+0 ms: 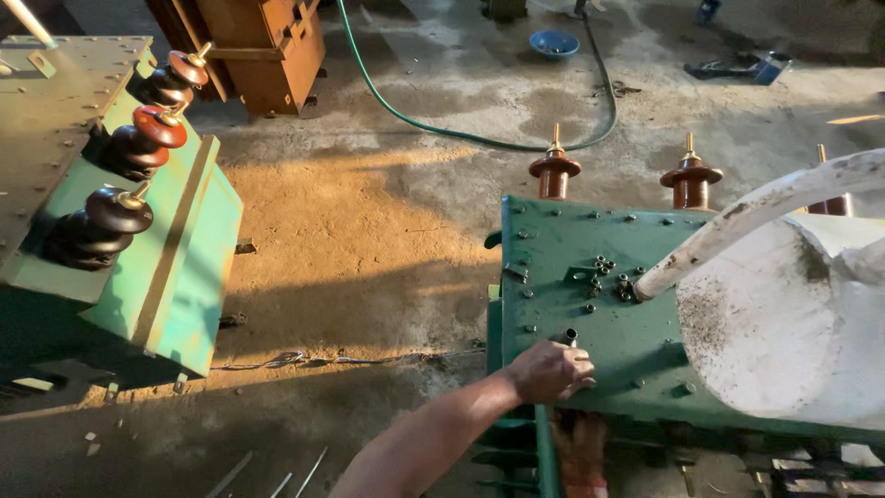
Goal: The person is assembling a large green electrical transformer by hand. They insert and tighten multiple bolts and nuts into the top plate of the unit, working systematically across the surface. The person also handles a large white cylindrical component attached to the transformer.
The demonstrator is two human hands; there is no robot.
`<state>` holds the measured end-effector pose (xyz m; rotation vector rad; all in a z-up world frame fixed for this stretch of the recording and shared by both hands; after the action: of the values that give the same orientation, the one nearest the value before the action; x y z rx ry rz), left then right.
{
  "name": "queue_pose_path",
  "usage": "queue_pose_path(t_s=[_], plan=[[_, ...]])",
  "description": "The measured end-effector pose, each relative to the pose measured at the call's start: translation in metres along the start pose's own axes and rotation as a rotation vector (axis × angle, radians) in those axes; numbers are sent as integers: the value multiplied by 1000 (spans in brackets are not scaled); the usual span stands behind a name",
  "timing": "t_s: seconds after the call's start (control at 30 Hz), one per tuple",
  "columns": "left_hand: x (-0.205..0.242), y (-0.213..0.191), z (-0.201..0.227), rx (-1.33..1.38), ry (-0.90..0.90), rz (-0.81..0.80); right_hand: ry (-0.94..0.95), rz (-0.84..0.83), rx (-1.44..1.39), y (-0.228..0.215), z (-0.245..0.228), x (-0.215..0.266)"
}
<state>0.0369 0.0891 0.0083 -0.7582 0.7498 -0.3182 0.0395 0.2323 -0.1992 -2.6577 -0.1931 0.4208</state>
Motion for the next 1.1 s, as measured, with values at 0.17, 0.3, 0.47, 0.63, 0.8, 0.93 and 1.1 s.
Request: queue_pose_path(t_s=[0.17, 0.3, 0.47, 0.63, 0.8, 0.93, 1.1], plan=[[-3, -8, 5, 15, 10, 16, -1, -70, 209, -1, 2, -14], [-3, -9, 5, 10, -19, 22, -68, -64, 209, -21, -11, 1], [1, -3, 8, -33, -20, -3, -117, -30, 366, -22, -26, 5], [-1, -4, 8, -34, -12, 7, 44, -152, -209, -13, -22, 2], [0, -4, 6, -23, -21, 9, 41, -118, -134, -7, -13, -2], [-1, -1, 3, -46, -46, -8, -98, -249, 197, 3, -6, -5], [0, -7, 6, -27, -18, 30, 269, -79, -567, -4, 18, 1]])
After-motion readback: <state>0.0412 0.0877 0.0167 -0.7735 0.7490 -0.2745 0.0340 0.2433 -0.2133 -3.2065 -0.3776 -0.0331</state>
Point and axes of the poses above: each hand's wrist, its own x-axis away from the middle knuckle, its own y-axis out of the palm, z = x × y, the point moved 6 cm from there along -x, towards the middle knuckle, and after that the axes turned 10 degrees about x, right-handed, at the moved point
